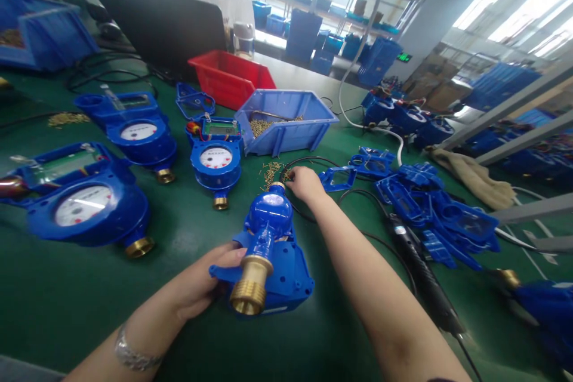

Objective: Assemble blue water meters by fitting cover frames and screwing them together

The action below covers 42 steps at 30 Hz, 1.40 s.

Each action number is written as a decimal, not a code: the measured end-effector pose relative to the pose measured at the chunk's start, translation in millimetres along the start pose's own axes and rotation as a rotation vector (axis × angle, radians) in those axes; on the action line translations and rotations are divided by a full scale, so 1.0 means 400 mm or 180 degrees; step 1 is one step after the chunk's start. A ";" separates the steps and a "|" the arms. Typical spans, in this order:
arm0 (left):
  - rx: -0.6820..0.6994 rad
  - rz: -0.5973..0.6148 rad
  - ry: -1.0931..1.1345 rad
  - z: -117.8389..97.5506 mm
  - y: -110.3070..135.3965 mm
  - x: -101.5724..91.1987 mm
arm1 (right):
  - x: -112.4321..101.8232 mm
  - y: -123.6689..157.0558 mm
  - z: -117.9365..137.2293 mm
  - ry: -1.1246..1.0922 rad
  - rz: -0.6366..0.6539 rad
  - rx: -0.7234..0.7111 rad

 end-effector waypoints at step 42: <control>-0.0070 -0.0273 -0.0354 -0.005 0.002 0.000 | -0.081 0.374 0.039 -0.3273 0.0153 0.0308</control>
Point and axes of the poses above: each hand's wrist, its own y-axis away from the middle knuckle, its own x-axis out of the palm, z = x × y, the point moved 1 cm from there along -y, towards the middle knuckle, and after that the axes turned 15 degrees about y, right-handed, at the moved point
